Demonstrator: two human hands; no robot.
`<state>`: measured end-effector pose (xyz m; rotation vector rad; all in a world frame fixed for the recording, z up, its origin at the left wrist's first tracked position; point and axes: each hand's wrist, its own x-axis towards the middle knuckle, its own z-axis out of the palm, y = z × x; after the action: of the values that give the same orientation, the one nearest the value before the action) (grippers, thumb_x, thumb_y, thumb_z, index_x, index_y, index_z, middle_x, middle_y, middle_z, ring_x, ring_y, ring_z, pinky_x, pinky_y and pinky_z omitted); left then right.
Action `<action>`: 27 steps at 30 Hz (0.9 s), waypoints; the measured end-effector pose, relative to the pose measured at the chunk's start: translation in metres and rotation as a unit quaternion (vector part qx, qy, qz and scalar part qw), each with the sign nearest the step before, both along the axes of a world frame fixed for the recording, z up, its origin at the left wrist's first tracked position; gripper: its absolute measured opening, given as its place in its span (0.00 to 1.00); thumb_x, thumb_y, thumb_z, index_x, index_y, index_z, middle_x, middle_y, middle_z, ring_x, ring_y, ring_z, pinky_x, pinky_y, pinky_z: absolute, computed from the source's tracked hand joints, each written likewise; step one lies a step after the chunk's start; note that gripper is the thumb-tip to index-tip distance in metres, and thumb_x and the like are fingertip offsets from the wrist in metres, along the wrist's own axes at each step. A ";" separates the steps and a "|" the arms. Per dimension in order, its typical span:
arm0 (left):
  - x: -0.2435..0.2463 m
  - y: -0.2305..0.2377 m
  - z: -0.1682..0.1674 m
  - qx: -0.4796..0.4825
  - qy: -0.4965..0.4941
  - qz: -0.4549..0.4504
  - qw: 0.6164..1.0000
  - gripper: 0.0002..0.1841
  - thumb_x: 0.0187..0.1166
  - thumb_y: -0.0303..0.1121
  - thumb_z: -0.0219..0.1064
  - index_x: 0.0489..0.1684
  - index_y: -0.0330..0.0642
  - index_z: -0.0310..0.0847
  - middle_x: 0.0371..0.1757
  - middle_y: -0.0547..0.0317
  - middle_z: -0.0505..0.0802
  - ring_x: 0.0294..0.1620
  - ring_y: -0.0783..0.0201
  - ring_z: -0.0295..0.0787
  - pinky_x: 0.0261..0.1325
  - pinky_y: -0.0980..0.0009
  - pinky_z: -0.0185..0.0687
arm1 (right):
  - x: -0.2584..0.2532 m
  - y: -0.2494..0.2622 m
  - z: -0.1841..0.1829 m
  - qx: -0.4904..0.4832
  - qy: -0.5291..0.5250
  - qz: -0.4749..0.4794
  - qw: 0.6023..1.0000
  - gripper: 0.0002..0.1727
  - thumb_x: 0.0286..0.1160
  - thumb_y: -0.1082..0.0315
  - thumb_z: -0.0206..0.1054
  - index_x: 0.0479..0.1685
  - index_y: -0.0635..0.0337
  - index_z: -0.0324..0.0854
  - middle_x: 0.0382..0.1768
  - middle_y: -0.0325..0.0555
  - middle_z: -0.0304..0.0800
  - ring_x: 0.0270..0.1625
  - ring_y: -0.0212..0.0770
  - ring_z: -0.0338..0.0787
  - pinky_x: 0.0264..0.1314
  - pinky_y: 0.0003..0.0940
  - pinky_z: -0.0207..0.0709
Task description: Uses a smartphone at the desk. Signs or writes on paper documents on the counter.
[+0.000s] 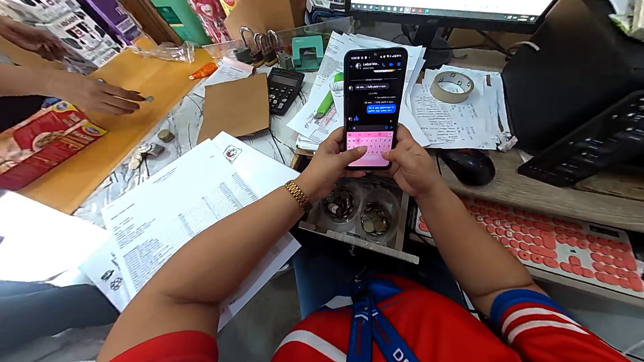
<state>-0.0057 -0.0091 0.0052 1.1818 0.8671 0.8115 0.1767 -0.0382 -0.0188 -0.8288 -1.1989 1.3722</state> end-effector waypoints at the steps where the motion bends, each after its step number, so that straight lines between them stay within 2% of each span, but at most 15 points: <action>1: -0.001 -0.001 0.000 0.007 0.004 -0.003 1.000 0.17 0.87 0.23 0.58 0.71 0.50 0.70 0.53 0.60 0.92 0.43 0.67 0.94 0.37 0.72 0.91 | 0.000 0.000 0.001 -0.004 -0.002 -0.002 1.000 0.32 0.75 0.81 0.42 0.82 0.52 0.58 0.63 0.40 0.85 0.57 0.31 0.91 0.58 0.33 0.88; 12: 0.000 0.001 -0.003 -0.009 -0.027 -0.020 0.999 0.21 0.86 0.18 0.57 0.73 0.48 0.70 0.55 0.56 0.91 0.45 0.64 0.95 0.42 0.68 0.93 | 0.003 0.001 0.000 -0.017 0.006 -0.008 1.000 0.31 0.77 0.81 0.41 0.82 0.53 0.57 0.63 0.40 0.85 0.57 0.31 0.91 0.58 0.32 0.88; 19: 0.002 0.003 0.001 -0.030 -0.022 -0.014 0.999 0.21 0.85 0.17 0.58 0.74 0.45 0.69 0.54 0.56 0.91 0.45 0.64 0.94 0.45 0.67 0.93 | 0.003 0.002 0.002 -0.024 0.006 -0.013 1.000 0.27 0.82 0.79 0.40 0.80 0.54 0.59 0.60 0.41 0.87 0.55 0.32 0.92 0.57 0.32 0.88; 23: 0.000 0.002 -0.002 -0.019 -0.034 -0.028 0.999 0.19 0.87 0.19 0.55 0.73 0.48 0.71 0.54 0.57 0.92 0.46 0.64 0.95 0.44 0.67 0.94 | 0.004 0.000 0.001 -0.018 0.010 -0.008 1.000 0.25 0.87 0.78 0.40 0.81 0.54 0.58 0.60 0.40 0.87 0.56 0.32 0.92 0.59 0.32 0.88; 27: -0.001 0.004 -0.002 -0.033 -0.049 -0.036 0.998 0.15 0.93 0.27 0.49 0.73 0.47 0.71 0.56 0.57 0.92 0.49 0.62 0.95 0.46 0.64 0.94 | 0.006 -0.001 0.001 -0.011 0.013 -0.007 1.000 0.26 0.83 0.77 0.41 0.80 0.53 0.58 0.60 0.38 0.87 0.55 0.31 0.92 0.57 0.32 0.89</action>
<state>-0.0065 -0.0050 0.0032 1.1000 0.7616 0.7688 0.1826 -0.0394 -0.0174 -0.8327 -1.1577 1.3826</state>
